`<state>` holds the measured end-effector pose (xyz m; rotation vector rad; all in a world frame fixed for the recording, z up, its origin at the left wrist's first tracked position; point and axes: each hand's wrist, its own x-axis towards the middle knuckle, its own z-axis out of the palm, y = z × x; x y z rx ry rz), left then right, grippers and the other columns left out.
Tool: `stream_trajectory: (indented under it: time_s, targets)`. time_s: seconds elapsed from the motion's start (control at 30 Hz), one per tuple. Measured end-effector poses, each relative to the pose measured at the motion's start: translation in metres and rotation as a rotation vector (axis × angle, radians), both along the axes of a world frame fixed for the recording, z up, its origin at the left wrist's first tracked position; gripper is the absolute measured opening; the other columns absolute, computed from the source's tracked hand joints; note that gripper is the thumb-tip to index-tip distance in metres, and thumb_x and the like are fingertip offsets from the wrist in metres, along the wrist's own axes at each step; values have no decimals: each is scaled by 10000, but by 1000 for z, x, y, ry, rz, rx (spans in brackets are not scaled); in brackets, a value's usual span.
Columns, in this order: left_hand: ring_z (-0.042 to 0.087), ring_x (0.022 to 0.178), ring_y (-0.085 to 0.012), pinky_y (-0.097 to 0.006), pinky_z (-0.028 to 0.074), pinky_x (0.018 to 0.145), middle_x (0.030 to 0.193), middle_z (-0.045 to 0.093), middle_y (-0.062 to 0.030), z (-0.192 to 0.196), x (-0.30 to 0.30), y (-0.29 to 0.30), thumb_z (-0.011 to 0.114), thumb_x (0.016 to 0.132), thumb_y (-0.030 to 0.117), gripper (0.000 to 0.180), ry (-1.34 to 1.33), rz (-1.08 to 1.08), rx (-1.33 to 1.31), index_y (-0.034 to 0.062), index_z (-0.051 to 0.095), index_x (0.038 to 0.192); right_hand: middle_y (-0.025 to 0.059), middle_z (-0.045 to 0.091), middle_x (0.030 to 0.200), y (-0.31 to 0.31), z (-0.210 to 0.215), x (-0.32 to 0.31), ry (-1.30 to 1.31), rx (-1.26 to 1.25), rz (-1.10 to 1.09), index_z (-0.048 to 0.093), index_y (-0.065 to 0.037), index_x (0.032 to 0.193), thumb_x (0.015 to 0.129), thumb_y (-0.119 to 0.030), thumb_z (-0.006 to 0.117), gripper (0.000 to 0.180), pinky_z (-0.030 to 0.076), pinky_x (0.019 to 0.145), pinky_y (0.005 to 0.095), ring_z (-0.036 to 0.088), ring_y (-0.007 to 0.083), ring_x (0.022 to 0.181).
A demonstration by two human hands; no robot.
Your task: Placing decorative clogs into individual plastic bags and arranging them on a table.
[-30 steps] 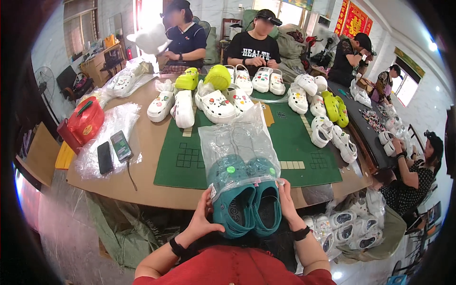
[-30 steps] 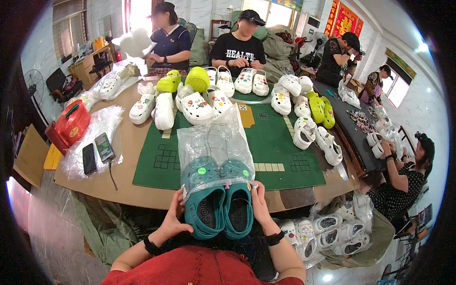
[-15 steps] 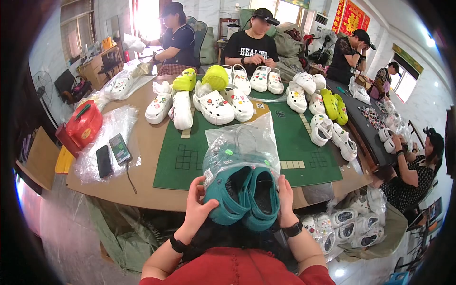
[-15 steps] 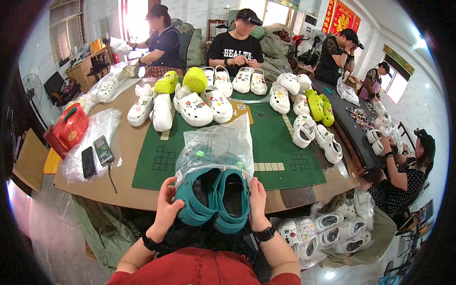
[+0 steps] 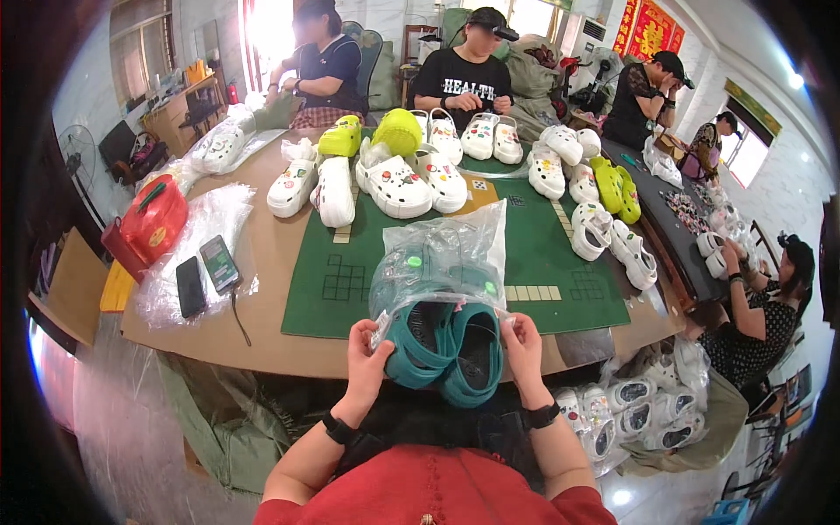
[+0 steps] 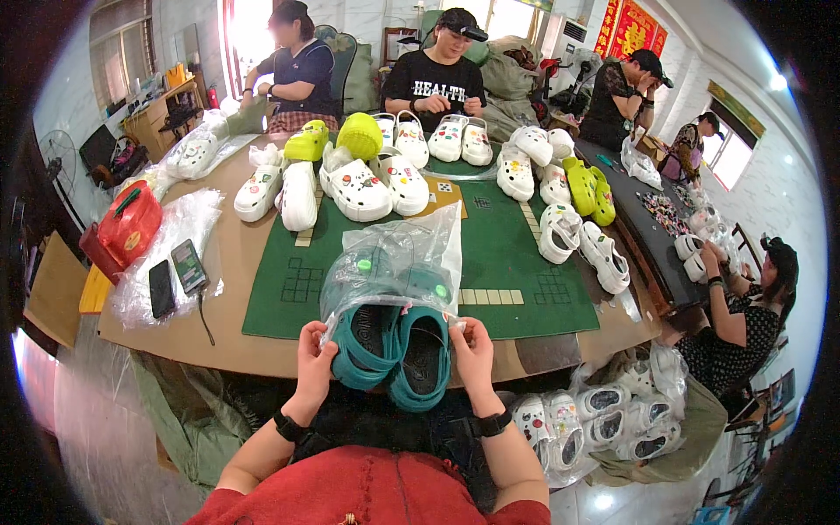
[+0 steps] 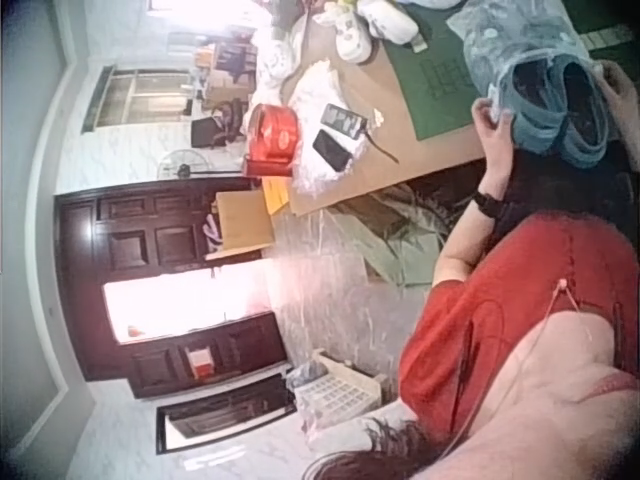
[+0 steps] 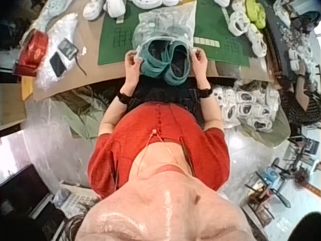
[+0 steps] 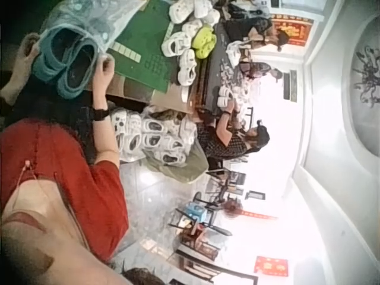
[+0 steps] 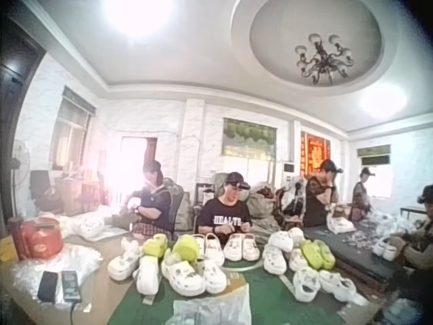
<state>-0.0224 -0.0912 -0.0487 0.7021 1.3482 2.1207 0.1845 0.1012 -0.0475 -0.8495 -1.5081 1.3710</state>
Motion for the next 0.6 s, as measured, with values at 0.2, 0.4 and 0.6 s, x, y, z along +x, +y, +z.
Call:
stream_trajectory:
  time_s: [0.2, 0.4, 0.6]
  targets:
    - [449, 723, -28, -183, 378, 667, 858, 510, 56, -14, -6, -22, 663, 902, -16, 230, 158, 56, -199, 39, 583, 1110, 95, 677, 935, -26, 24, 11, -465, 581, -195, 596, -60, 1134, 923, -59, 620, 212, 541, 675, 329, 688, 202, 738]
    - [567, 841, -88, -232, 475, 751, 967, 564, -20, 3, -4, -30, 635, 905, -46, 186, 374, 80, -191, -24, 636, 1089, 117, 643, 1021, -20, 36, 11, -587, 831, -205, 600, -75, 1080, 798, 24, 588, 299, 543, 665, 405, 667, 317, 841]
    - [633, 866, -227, -325, 505, 798, 988, 615, -118, 23, 3, -27, 627, 882, -50, 208, 549, 113, -256, -8, 653, 1083, 143, 595, 972, -20, 15, 10, -429, 886, -359, 564, -60, 969, 768, 55, 542, 232, 514, 677, 423, 611, 363, 860]
